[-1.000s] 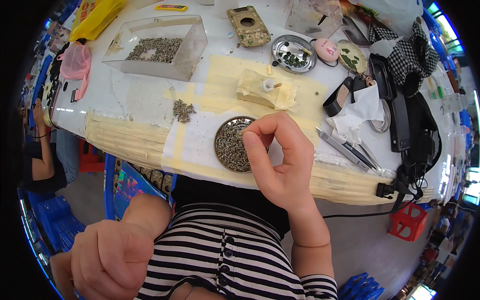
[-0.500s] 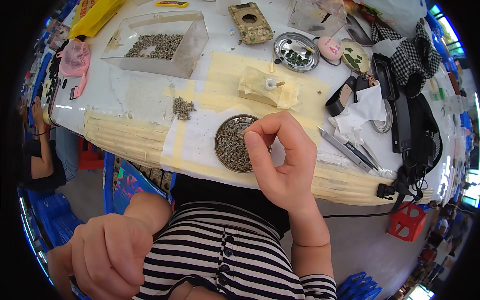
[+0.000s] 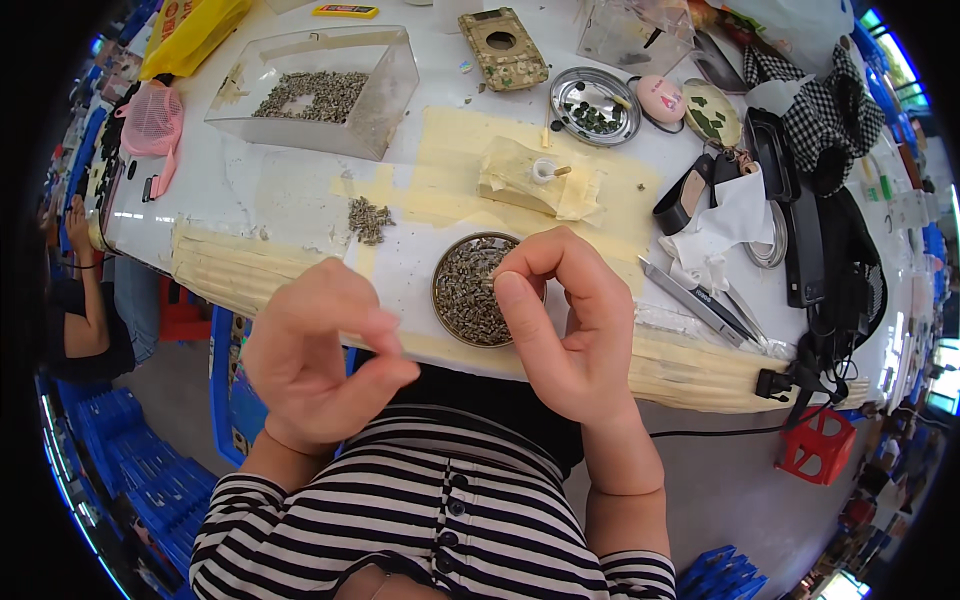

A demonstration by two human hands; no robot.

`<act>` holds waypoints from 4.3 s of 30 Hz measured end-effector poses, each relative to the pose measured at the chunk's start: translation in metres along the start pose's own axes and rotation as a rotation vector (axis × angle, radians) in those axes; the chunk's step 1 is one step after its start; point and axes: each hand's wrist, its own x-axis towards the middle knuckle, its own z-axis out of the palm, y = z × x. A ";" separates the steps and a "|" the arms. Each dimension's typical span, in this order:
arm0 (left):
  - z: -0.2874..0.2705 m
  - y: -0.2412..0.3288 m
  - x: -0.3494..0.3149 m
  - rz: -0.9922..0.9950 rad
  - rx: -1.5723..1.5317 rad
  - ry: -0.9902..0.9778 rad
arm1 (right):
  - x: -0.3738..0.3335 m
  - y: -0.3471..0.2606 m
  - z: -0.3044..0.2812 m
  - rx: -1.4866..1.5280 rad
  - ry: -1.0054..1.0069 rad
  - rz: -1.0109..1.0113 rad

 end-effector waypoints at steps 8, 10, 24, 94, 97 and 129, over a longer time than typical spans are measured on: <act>0.021 -0.033 0.007 0.076 0.092 -0.022 | 0.001 0.000 0.002 0.007 -0.064 -0.009; 0.022 -0.032 0.009 0.118 0.131 -0.012 | 0.001 0.000 0.001 -0.015 -0.058 -0.023; 0.030 -0.041 0.010 0.304 0.289 0.064 | 0.001 0.000 0.001 -0.037 -0.028 -0.030; -0.093 0.144 0.031 0.604 -0.631 -1.781 | -0.004 0.004 0.001 -0.055 0.163 -0.139; -0.093 0.145 0.030 0.611 -0.618 -1.798 | -0.004 0.005 0.001 -0.056 0.159 -0.133; -0.097 0.119 0.020 0.596 -0.533 -1.677 | -0.004 0.002 0.002 -0.171 0.112 -0.111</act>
